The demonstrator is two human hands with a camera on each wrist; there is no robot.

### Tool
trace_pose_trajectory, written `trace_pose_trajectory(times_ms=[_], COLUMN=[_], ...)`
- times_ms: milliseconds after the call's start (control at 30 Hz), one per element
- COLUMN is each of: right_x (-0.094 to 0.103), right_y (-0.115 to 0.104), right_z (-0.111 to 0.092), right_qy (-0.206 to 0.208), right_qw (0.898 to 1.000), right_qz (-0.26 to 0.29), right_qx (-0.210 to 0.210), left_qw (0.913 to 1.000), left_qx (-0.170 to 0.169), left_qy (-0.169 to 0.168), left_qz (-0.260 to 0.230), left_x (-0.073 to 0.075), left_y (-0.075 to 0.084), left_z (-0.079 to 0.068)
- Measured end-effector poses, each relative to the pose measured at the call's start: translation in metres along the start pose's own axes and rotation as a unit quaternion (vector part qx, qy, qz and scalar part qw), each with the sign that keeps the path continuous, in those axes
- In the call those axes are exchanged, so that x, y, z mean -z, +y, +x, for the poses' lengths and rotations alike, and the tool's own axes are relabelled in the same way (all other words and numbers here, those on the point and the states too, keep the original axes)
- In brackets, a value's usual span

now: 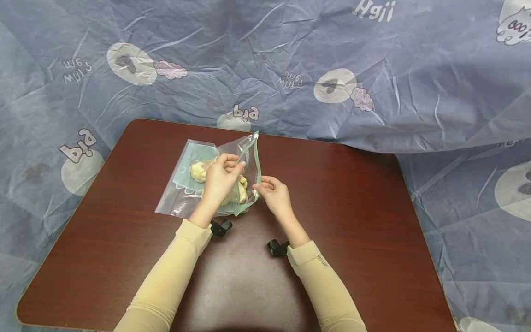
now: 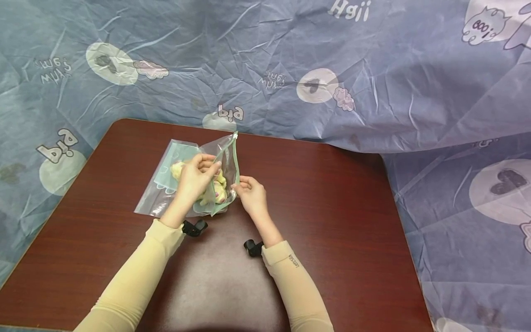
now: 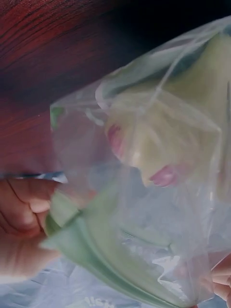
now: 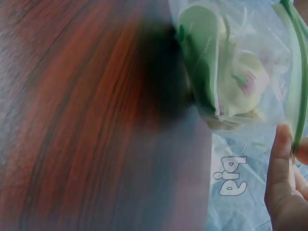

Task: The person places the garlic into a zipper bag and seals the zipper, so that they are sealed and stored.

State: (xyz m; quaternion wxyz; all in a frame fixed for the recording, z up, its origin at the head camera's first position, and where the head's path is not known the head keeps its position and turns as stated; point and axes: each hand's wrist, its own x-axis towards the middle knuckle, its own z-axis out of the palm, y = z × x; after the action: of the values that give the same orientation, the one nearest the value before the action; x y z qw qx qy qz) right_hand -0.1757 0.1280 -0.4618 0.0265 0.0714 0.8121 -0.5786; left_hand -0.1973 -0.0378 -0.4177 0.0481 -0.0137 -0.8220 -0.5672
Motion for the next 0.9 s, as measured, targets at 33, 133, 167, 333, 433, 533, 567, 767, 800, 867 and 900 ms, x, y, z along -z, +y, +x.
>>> trace_pose_trajectory(times_ms=[33, 133, 167, 333, 433, 533, 567, 767, 800, 867, 900], right_x=[0.000, -0.001, -0.002, -0.002, -0.003, -0.002, -0.001, 0.003, 0.003, 0.004, 0.004], right_y=[-0.001, -0.006, -0.007, -0.014, -0.015, -0.015, -0.014, -0.008, -0.006, -0.003, -0.002], right_z=[0.000, 0.000, -0.001, -0.002, -0.003, -0.005, -0.006, -0.011, -0.012, -0.013, -0.013], right_qy=[-0.002, -0.005, -0.005, -0.006, -0.005, -0.007, -0.007, -0.004, -0.002, 0.000, 0.001], right_qw=[1.000, 1.000, 0.999, 0.997, 0.996, 0.995, 0.994, 0.989, 0.989, 0.987, 0.986], right_qz=[0.006, 0.028, 0.037, 0.076, 0.089, 0.104, 0.109, 0.144, 0.148, 0.158, 0.161], right_qx=[0.000, 0.002, 0.003, 0.005, 0.000, -0.005, -0.006, -0.020, -0.023, -0.030, -0.033], left_qw=[1.0000, 0.9997, 0.9995, 0.9969, 0.9952, 0.9936, 0.9931, 0.9903, 0.9899, 0.9888, 0.9880], left_qx=[-0.001, -0.001, -0.001, -0.001, -0.001, 0.000, 0.000, -0.006, -0.009, -0.015, -0.020], left_qy=[-0.003, -0.018, -0.025, -0.067, -0.087, -0.101, -0.105, -0.122, -0.123, -0.121, -0.121], left_qz=[0.003, 0.016, 0.020, 0.040, 0.046, 0.050, 0.053, 0.066, 0.071, 0.085, 0.094], left_x=[-0.001, -0.003, -0.004, -0.010, -0.015, -0.018, -0.018, -0.025, -0.027, -0.031, -0.032], left_y=[0.000, 0.001, 0.001, 0.000, -0.002, -0.002, -0.002, -0.004, -0.005, -0.006, -0.007], left_z=[0.000, -0.002, -0.002, -0.006, -0.008, -0.011, -0.012, -0.018, -0.019, -0.020, -0.021])
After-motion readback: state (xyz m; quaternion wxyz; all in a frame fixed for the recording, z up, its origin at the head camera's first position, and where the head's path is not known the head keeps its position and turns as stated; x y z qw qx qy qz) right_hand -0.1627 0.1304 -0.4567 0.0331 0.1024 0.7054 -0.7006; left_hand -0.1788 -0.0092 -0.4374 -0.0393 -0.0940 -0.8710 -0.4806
